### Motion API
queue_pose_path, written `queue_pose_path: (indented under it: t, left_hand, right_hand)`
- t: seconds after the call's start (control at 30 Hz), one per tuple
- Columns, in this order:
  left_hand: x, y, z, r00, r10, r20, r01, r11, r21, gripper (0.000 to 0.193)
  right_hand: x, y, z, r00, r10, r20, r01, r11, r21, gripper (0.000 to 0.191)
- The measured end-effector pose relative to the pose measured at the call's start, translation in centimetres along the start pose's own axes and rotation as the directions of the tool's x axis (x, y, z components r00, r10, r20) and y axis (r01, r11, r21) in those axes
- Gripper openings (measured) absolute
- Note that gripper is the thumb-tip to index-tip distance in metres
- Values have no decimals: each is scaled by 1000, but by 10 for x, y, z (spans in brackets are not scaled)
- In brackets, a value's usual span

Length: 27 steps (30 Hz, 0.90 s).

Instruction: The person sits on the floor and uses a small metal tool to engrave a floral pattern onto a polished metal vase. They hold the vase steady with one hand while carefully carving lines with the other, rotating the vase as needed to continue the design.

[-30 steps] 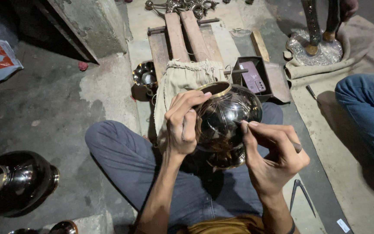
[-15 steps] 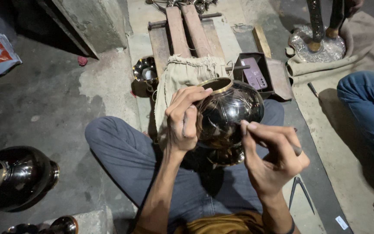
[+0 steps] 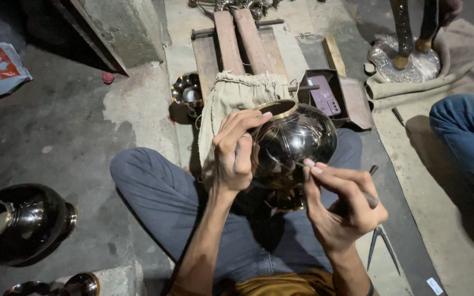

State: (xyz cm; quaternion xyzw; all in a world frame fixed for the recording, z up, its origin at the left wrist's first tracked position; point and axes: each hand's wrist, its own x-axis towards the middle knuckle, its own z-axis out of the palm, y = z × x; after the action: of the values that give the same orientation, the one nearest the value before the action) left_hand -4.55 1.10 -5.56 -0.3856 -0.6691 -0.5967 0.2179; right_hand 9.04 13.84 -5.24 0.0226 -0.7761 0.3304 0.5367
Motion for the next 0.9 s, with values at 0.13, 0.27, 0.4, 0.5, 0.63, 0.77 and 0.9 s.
queue_pose_path:
  t: [0.13, 0.27, 0.4, 0.5, 0.63, 0.77, 0.9]
  left_hand:
    - [1, 0, 0, 1000, 9, 3, -9, 1000, 8, 35]
    - [1, -1, 0, 1000, 14, 6, -14, 1000, 7, 36]
    - [2, -1, 0, 1000, 19, 12, -19, 1000, 0, 37]
    - [2, -1, 1, 1000, 25, -1, -25, 1000, 2, 35]
    - [0, -1, 1, 1000, 15, 7, -15, 1000, -6, 36]
    - [1, -1, 2, 1000, 18, -1, -18, 1000, -14, 36]
    - [3, 0, 1, 1000, 26, -3, -26, 1000, -13, 36]
  right_hand:
    - [-1, 3, 1, 999, 21, -28, -21, 1000, -9, 20]
    - [-1, 8, 4, 999, 5, -33, -5, 1000, 0, 20]
    - [-3, 7, -1, 1000, -24, 13, 24, 1000, -14, 21]
    - [-4, 8, 1, 1000, 3, -21, -3, 1000, 28, 20]
    - [-5, 8, 2, 999, -13, -33, 12, 1000, -25, 20]
    - [-7, 5, 2, 999, -13, -34, 12, 1000, -19, 20]
    - [-7, 3, 1, 999, -27, -35, 25, 999, -43, 20]
